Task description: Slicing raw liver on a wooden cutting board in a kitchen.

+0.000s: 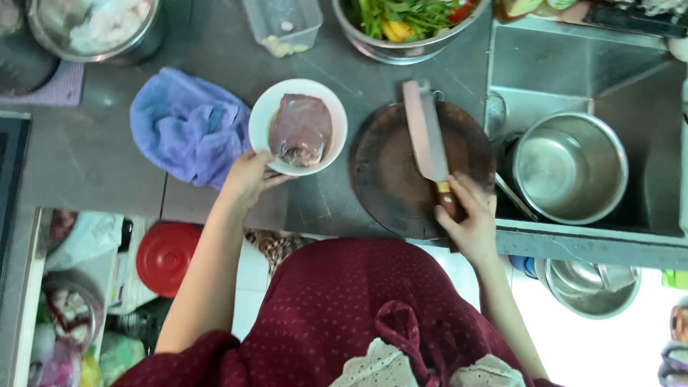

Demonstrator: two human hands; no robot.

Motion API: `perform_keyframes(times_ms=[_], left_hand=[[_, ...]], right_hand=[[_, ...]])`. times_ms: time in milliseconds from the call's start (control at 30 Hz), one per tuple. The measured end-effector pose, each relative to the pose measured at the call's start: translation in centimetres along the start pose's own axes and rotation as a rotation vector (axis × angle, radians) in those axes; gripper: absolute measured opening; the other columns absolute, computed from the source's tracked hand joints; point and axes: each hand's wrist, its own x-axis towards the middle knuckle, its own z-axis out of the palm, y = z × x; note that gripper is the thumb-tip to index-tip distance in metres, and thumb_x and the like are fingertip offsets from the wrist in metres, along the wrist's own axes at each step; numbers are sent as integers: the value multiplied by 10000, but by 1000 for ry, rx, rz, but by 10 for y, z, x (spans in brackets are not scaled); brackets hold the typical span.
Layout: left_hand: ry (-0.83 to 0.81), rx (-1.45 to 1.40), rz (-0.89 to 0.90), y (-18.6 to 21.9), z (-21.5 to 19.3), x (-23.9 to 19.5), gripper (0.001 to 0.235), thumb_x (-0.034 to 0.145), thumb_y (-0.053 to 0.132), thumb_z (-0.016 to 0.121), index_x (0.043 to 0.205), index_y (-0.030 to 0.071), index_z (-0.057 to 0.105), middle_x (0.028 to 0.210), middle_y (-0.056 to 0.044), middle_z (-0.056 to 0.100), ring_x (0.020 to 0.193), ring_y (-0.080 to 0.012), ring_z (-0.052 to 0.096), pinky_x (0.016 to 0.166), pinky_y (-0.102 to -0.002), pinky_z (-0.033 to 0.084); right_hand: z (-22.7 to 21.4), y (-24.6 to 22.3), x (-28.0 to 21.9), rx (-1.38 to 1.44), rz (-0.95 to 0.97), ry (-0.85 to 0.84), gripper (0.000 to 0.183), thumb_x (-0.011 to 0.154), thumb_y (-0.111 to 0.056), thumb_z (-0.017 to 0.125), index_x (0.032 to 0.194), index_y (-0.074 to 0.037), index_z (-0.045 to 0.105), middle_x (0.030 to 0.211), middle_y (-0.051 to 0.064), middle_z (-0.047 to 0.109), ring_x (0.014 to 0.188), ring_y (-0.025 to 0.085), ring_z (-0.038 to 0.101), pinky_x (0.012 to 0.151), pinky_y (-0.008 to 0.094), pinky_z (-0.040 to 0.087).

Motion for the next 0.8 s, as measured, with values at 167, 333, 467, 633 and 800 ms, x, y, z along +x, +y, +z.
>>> perform_keyframes(times_ms=[167, 333, 467, 633, 800], left_hand=[[3, 47, 116, 7, 35, -20, 355, 944, 36, 460, 1265, -100, 525, 1175, -216, 669, 989, -344, 759, 837, -437, 653], [-109, 146, 153, 34, 104, -55, 324, 948, 21, 470, 1242, -82, 560, 1105, -201, 696, 960, -324, 763, 829, -412, 676], [-287, 156, 193, 28, 172, -57, 305, 946, 15, 503, 1225, -78, 585, 1060, -194, 711, 909, -303, 772, 797, -398, 689], [-490, 165, 182, 8, 258, -55, 276, 971, 36, 540, 1225, -60, 594, 1025, -192, 710, 844, -284, 777, 759, -398, 695], [-638, 238, 115, -16, 330, -31, 314, 966, 61, 546, 1269, -16, 573, 1015, -157, 711, 831, -262, 773, 717, -380, 689]], right_hand=[[-1, -23, 37, 74, 120, 46, 244, 847, -256, 865, 1050, -149, 779, 944, 86, 682, 884, 290, 639, 803, 401, 476], [-15, -62, 100, 96, 46, 22, 257, 842, -357, 885, 959, -153, 781, 856, 29, 704, 816, 267, 650, 755, 427, 476], [-17, -54, 112, -286, 56, 14, 591, 692, -438, 865, 1124, -65, 712, 880, 101, 711, 814, 303, 667, 719, 440, 497], [-35, 12, 92, -500, 278, -86, 570, 738, -347, 836, 1179, -30, 663, 892, 133, 714, 842, 319, 691, 755, 449, 538], [-91, 83, 72, -341, 468, 26, 322, 814, -191, 779, 1128, -124, 756, 837, 175, 732, 760, 383, 717, 709, 484, 578]])
